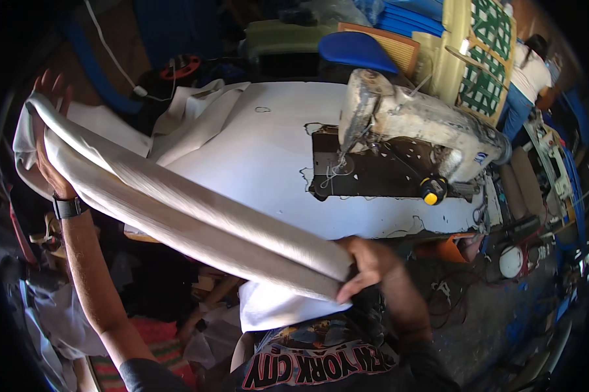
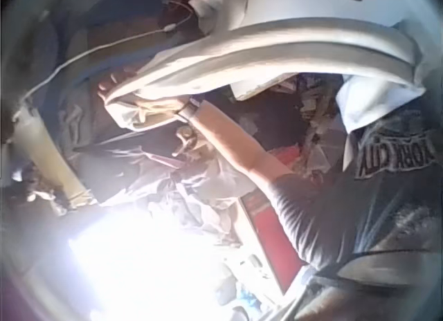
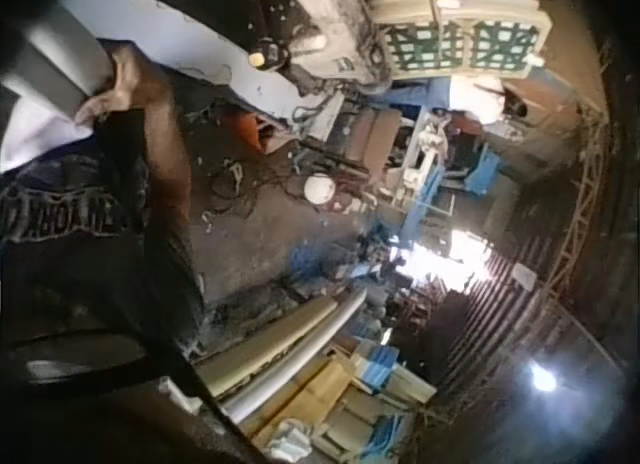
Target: The person is using a sewing machine to sew pieces of white upholstery fabric, including cutting with scissors and aligning the material.
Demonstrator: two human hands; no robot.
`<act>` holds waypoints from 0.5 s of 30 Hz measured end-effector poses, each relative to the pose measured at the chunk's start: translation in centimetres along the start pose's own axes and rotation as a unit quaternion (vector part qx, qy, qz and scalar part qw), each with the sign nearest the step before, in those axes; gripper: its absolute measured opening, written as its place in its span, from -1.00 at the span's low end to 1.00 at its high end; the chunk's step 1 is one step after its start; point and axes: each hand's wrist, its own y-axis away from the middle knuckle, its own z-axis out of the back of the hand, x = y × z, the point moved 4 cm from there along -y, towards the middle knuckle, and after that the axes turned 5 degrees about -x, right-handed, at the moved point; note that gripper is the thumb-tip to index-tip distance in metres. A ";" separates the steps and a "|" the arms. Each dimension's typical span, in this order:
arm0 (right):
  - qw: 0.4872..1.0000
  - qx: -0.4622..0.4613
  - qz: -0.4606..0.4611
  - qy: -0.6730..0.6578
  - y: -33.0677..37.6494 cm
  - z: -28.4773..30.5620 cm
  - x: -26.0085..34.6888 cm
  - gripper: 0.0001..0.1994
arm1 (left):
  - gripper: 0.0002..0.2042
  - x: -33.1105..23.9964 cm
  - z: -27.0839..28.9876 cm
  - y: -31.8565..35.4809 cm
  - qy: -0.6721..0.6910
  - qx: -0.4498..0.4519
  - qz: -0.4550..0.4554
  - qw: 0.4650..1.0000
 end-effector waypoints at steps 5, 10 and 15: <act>0.968 -0.056 -0.040 0.239 0.7 6.1 9.2 -0.45 | -0.41 11.4 13.6 -2.7 -0.518 0.113 -0.247 0.811; 0.931 -0.279 0.069 0.227 0.6 8.1 12.2 -0.57 | -0.46 20.9 15.8 0.1 -0.669 0.271 0.064 0.689; 0.926 -0.309 0.041 0.213 -4.4 7.3 5.9 -0.73 | -0.40 2.8 -2.8 14.4 -0.430 0.545 0.214 0.687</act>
